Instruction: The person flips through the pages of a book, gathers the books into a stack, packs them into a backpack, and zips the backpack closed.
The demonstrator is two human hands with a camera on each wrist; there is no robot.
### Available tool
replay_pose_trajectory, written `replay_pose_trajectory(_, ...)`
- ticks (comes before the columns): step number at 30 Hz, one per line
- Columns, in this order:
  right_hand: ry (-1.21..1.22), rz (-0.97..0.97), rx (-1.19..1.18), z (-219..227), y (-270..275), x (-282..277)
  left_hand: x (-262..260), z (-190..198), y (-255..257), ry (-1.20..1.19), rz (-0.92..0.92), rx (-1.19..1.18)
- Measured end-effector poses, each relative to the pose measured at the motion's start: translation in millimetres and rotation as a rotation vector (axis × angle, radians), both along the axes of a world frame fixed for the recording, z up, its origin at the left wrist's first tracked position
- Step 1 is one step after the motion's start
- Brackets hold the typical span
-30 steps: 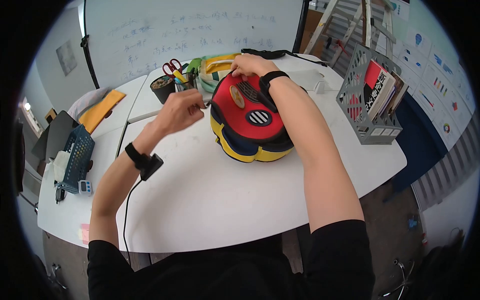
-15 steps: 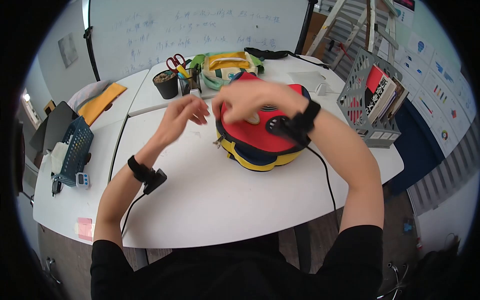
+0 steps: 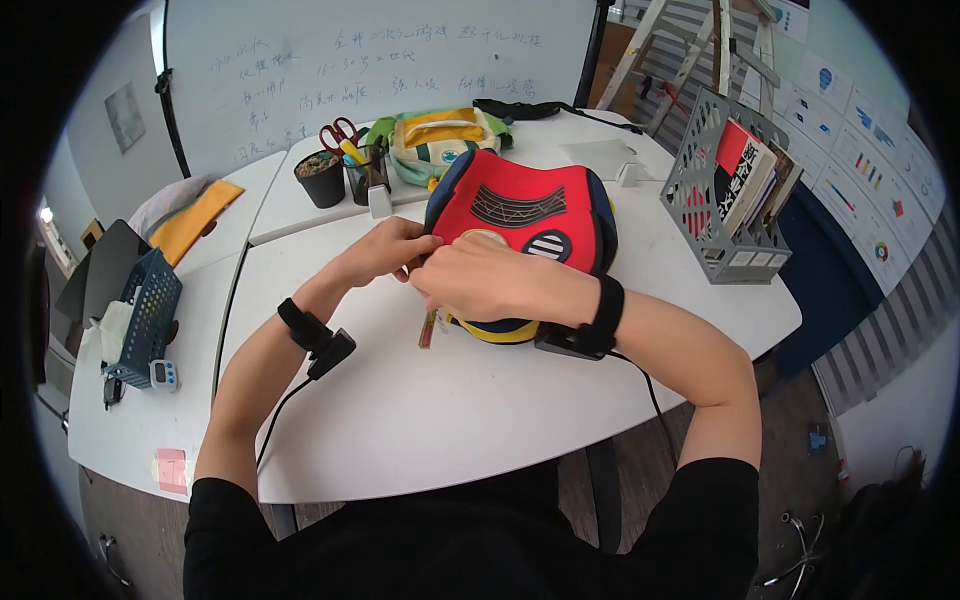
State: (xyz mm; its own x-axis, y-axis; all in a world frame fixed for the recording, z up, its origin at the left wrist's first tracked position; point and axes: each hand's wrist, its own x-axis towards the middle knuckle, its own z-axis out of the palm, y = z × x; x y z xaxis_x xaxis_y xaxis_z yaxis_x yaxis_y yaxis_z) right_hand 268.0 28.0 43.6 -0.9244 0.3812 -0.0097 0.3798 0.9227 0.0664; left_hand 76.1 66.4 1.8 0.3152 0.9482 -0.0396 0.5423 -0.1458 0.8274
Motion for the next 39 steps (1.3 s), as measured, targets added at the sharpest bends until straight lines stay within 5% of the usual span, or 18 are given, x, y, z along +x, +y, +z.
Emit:
replay_pose_trajectory(12,0.367,-0.196,-0.138,-10,-27,72,-5,20,29,0.294,0.22,0.413)
replay_pose_trajectory(14,0.392,-0.208,-0.216,-15,-34,76,1,17,15,0.206,0.255,1.037)
replay_pose_trajectory(15,0.412,-0.22,-0.3,-17,-36,78,5,31,-1,0.149,0.035,0.941)
replay_pose_trajectory(16,0.422,-0.229,-0.302,-20,-35,79,14,38,-17,0.153,0.021,0.939)
replay_pose_trajectory(18,0.578,-0.201,-0.444,-28,-30,83,31,41,-42,0.13,-0.43,0.722)
replay_pose_trajectory(21,0.657,-0.388,-0.634,-12,-36,89,43,29,-44,0.396,-0.472,0.81)
replay_pose_trajectory(24,0.624,-0.371,-0.434,-10,-26,111,43,28,-45,0.456,-0.457,0.845)
replay_pose_trajectory(29,0.762,-0.504,-0.486,-10,57,178,42,28,-50,0.406,-0.477,0.832)
replay_pose_trajectory(37,0.847,-0.614,-0.38,-31,106,156,27,37,-44,0.23,-0.447,0.528)
replay_pose_trajectory(39,0.906,-0.628,-0.294,-33,100,163,9,19,-31,0.108,-0.031,0.787)
